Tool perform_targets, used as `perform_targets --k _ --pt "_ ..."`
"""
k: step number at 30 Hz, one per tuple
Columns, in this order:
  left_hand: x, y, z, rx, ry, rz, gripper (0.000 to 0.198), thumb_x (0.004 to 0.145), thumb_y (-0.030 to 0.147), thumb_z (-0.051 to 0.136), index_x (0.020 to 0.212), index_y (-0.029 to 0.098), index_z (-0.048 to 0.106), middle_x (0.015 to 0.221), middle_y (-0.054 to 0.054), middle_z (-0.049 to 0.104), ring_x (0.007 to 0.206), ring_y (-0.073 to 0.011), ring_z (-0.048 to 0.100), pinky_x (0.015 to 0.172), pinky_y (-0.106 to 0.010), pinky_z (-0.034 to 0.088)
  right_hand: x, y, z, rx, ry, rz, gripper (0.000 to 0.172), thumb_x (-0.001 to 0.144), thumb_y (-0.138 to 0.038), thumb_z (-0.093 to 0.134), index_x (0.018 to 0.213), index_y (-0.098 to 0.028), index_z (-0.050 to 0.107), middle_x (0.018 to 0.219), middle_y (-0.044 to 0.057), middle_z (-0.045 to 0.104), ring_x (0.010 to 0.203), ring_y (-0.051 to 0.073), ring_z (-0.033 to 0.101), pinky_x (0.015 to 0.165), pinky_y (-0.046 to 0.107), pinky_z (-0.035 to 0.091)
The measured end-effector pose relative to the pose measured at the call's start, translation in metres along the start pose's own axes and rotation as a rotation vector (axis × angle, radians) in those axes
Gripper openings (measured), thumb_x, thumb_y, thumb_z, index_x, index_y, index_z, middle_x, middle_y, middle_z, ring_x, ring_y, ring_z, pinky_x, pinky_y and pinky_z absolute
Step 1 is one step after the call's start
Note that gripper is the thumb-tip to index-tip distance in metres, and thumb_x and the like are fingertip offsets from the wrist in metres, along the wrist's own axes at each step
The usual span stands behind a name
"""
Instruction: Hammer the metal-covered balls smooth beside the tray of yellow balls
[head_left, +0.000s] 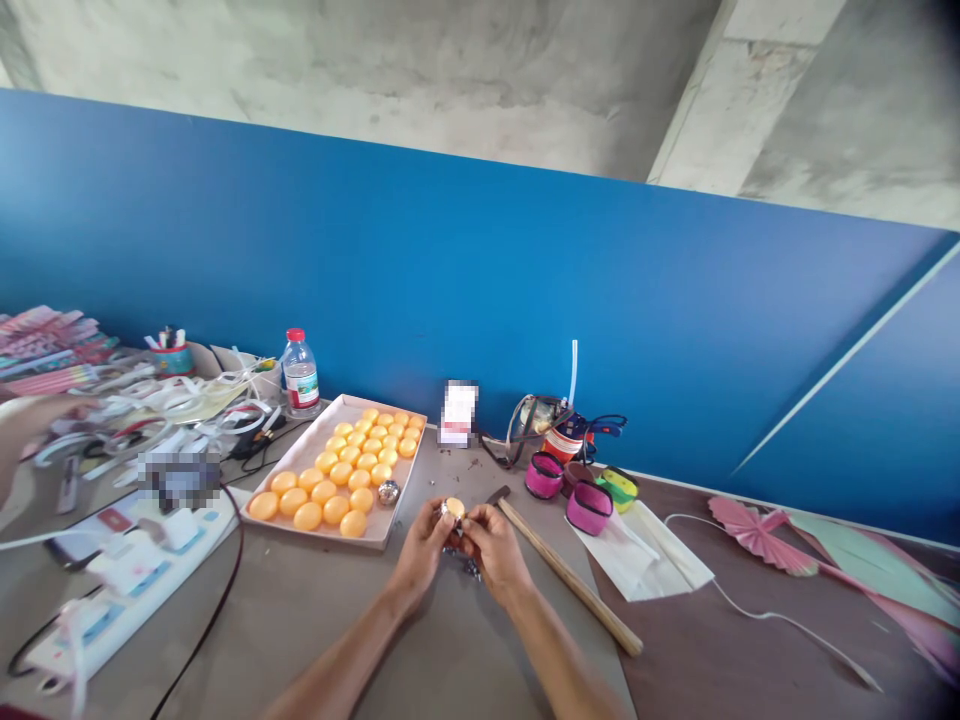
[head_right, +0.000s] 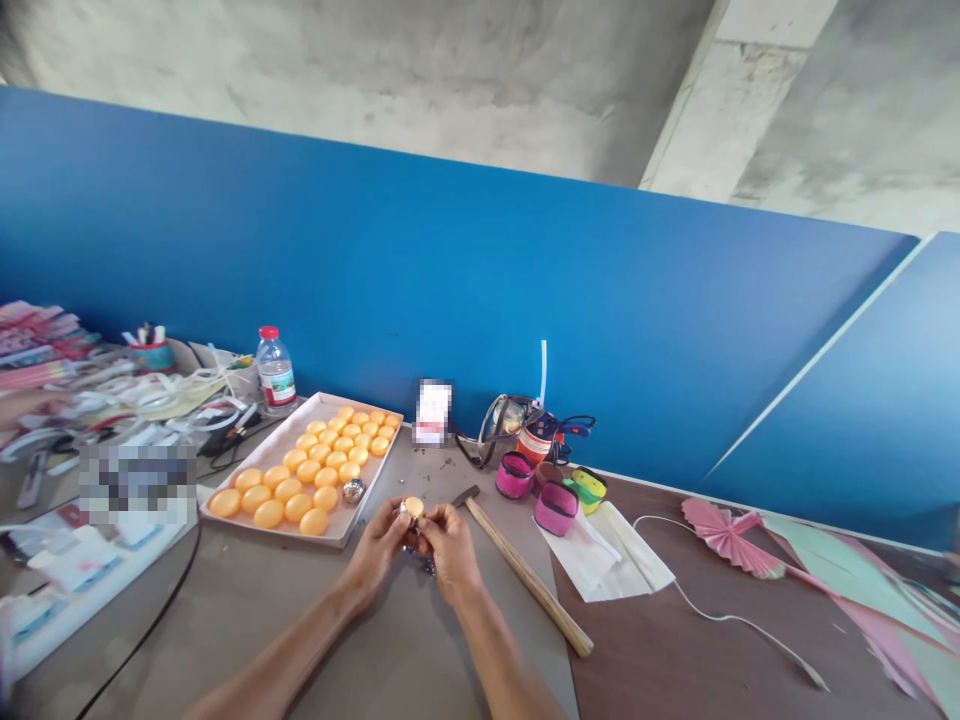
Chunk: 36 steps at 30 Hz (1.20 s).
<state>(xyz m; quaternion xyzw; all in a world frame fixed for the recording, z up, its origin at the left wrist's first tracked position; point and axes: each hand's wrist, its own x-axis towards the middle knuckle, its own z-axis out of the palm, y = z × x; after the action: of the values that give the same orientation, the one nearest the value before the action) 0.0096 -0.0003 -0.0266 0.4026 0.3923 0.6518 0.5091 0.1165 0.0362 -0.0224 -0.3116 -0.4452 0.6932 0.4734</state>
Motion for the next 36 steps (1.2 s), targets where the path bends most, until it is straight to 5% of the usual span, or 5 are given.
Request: perform_targets --k 13,20,24,31,36 --pt "-0.003 0.005 0.005 -0.161 0.027 -0.072 0.036 0.073 0.042 0.062 0.097 0.016 0.055 0.079 -0.002 0.062 0.061 -0.0130 0.058 0.065 -0.028 0.046 0.002 -0.014 -0.006 -0.085 -0.019 0.013 0.025 0.062 -0.037 0.063 0.067 -0.021 0.044 0.052 -0.009 0.043 0.041 0.007 0.034 0.049 0.022 0.031" --pt "0.001 0.010 0.000 -0.342 0.044 -0.132 0.033 0.074 0.040 0.063 0.096 0.017 0.054 0.076 -0.002 0.063 0.059 -0.0110 0.058 0.060 -0.023 0.044 0.010 -0.011 -0.037 -1.089 0.065 -0.343 0.019 0.073 -0.022 0.053 0.088 -0.019 0.064 0.082 0.005 0.061 0.080 0.018 0.054 0.075 0.030 0.038" --pt "0.003 0.010 -0.001 -0.377 0.025 -0.137 0.030 0.076 0.039 0.062 0.093 0.016 0.052 0.077 -0.004 0.064 0.058 -0.0105 0.059 0.060 -0.023 0.044 0.003 -0.010 -0.034 -1.503 0.007 -0.331 0.023 0.075 -0.021 0.054 0.096 -0.021 0.065 0.092 0.008 0.060 0.092 0.021 0.052 0.079 0.030 0.034" --pt "0.003 0.010 -0.002 -0.392 0.019 -0.142 0.030 0.077 0.039 0.061 0.093 0.016 0.050 0.077 -0.004 0.064 0.059 -0.0106 0.059 0.060 -0.023 0.044 -0.001 -0.007 -0.022 -1.534 0.001 -0.328 0.020 0.077 -0.010 0.046 0.076 -0.018 0.064 0.081 0.005 0.061 0.082 0.016 0.054 0.073 0.026 0.032" --pt "0.003 0.011 -0.003 -0.408 0.034 -0.132 0.030 0.075 0.039 0.062 0.091 0.016 0.051 0.077 -0.004 0.065 0.059 -0.0107 0.059 0.060 -0.023 0.044 -0.004 -0.005 -0.021 -1.462 -0.011 -0.408 0.025 0.077 -0.007 0.043 0.087 -0.018 0.063 0.087 0.004 0.062 0.088 0.015 0.055 0.077 0.025 0.031"
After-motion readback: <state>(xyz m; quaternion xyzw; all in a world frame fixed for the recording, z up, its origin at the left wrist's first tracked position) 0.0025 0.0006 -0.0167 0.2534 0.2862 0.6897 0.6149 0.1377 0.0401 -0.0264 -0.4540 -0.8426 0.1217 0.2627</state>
